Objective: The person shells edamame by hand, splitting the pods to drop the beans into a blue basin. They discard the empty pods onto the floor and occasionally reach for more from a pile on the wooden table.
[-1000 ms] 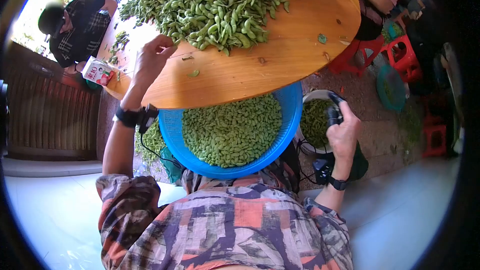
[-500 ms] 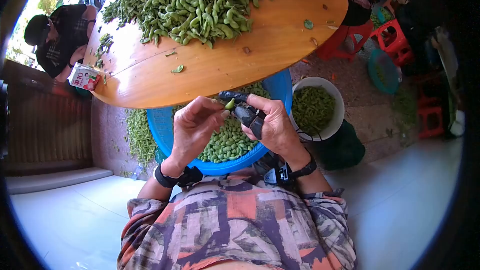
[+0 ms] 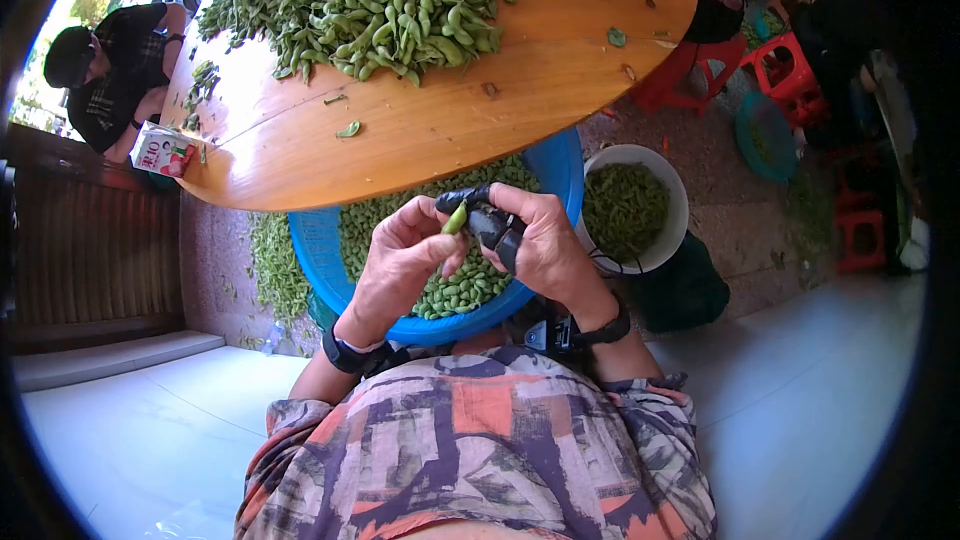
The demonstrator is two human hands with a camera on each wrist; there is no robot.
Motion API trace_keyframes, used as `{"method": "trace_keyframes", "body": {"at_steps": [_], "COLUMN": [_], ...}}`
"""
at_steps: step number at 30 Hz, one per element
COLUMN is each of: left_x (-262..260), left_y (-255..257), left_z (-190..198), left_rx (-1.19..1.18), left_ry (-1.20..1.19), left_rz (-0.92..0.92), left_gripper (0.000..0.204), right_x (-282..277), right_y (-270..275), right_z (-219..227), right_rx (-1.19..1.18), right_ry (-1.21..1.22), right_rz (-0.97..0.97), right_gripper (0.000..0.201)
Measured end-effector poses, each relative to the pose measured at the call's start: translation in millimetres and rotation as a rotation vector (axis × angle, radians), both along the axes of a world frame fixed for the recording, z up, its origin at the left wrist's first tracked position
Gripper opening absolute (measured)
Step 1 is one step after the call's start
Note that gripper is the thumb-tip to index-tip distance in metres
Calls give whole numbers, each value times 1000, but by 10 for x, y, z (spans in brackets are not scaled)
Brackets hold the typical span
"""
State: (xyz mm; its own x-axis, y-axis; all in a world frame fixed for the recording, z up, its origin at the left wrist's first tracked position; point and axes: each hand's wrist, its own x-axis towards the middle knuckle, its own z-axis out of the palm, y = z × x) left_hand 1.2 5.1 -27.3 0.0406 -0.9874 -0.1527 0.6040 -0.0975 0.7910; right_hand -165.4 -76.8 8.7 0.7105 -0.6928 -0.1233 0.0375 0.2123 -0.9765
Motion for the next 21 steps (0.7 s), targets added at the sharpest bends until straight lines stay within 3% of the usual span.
{"method": "trace_keyframes", "body": {"at_steps": [1, 2, 4, 5, 10, 12, 14, 18, 20, 21], "left_x": [-16, -13, 9, 29, 185, 229, 228, 103, 71, 73], "left_y": [26, 39, 56, 58, -3, -17, -13, 7, 40, 94], "left_z": [39, 29, -9, -37, 50, 99, 43, 34, 72, 45], "left_rx": [72, 75, 43, 9, 25, 165, 174, 184, 122, -140], "left_ry": [-147, -146, -364, -443, -428, -269, -271, -201, -647, -1077], "left_rz": [51, 56, 82, 71, -99, -181, -195, -171, -116, -84], "left_gripper": [19, 19, 13, 11, 25, 30, 31, 17, 10, 18], "right_x": [15, 17, 32, 56, 60, 66, 100, 196, 198, 203], "right_y": [26, 42, 67, 83, 91, 108, 158, 358, 378, 381], "right_z": [41, -3, -120, -109, -120, -136, -156, -240, -234, -271], "right_rx": [-110, -108, -409, -375, -411, -451, -718, -935, -968, -981], "right_ry": [100, 101, 147, 139, 140, 154, 235, 342, 325, 309], "right_rz": [-18, -12, -67, -86, -96, -101, -165, -278, -250, -242], "right_gripper": [9, 9, 7, 11, 16, 18, 21, 31, 36, 38]}}
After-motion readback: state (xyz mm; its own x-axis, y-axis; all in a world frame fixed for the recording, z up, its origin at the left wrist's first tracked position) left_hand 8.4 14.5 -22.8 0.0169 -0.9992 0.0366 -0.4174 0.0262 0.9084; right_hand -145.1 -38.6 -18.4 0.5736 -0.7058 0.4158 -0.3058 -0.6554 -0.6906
